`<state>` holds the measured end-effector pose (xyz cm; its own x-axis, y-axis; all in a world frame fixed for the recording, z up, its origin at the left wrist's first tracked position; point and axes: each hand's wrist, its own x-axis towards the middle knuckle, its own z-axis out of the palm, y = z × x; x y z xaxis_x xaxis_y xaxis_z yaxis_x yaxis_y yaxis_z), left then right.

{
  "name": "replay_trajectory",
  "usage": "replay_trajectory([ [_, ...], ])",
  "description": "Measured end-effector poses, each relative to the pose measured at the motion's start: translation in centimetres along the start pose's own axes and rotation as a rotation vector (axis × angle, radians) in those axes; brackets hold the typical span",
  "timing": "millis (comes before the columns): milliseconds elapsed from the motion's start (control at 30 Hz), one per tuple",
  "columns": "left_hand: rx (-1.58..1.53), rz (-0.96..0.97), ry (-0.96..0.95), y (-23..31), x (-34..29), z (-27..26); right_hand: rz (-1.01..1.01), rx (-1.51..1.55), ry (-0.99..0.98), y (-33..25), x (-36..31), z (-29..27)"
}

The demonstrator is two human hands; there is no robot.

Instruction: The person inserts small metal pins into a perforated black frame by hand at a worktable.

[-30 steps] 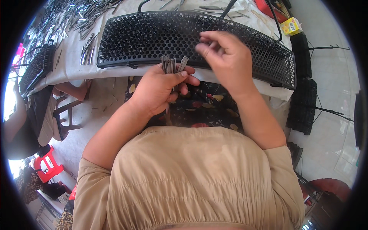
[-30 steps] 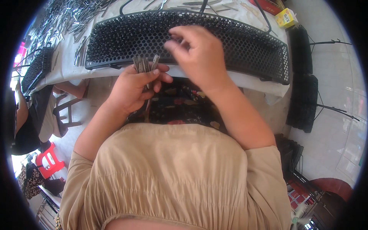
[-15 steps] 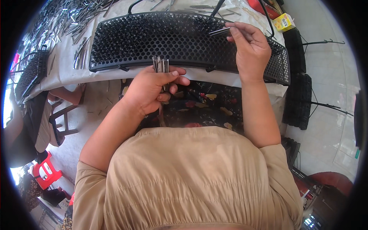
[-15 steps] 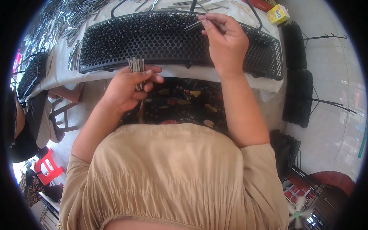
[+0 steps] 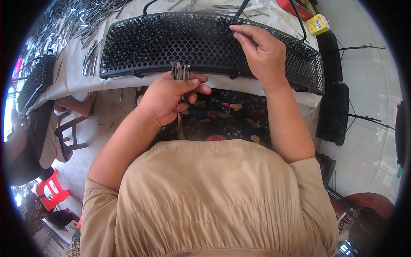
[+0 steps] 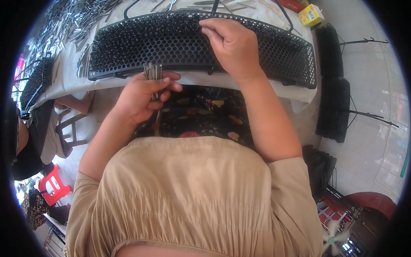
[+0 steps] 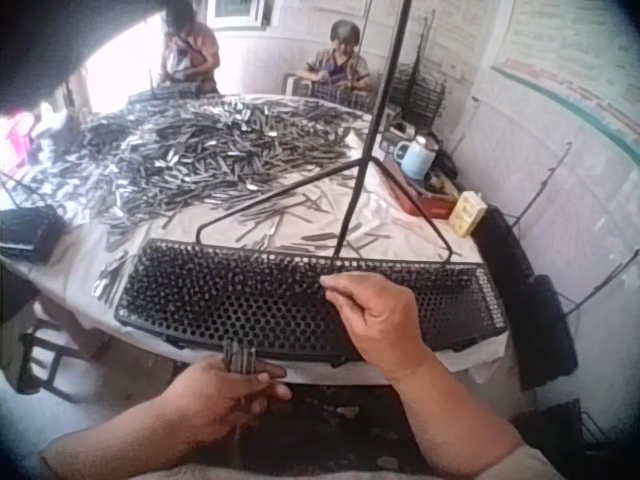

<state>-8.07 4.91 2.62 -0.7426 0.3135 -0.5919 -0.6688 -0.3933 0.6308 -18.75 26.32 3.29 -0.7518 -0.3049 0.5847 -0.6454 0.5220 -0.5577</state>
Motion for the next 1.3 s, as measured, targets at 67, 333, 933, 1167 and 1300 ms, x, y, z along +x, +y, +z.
replay_trajectory([
  [67, 0.035, 0.0, 0.003, 0.0, -0.1, 0.0, -0.041, -0.052, 0.011, 0.2, 0.1, 0.0],
  [333, 0.062, 0.007, -0.001, -0.2, 0.1, 0.1, -0.196, -0.217, -0.109, 0.3, 0.5, -0.5],
  [933, 0.076, -0.003, -0.025, -0.1, 0.2, 0.3, -0.127, -0.211, -0.099, 1.9, -0.1, -1.1],
  [1167, 0.031, 0.033, -0.08, -0.1, -0.2, 0.5, -0.057, -0.103, 0.014, -0.7, -0.6, -1.8],
  [1300, 0.049, 0.074, -0.209, -0.2, -0.6, 0.9, 0.584, 0.613, -0.317, -6.4, -2.5, -1.0],
])
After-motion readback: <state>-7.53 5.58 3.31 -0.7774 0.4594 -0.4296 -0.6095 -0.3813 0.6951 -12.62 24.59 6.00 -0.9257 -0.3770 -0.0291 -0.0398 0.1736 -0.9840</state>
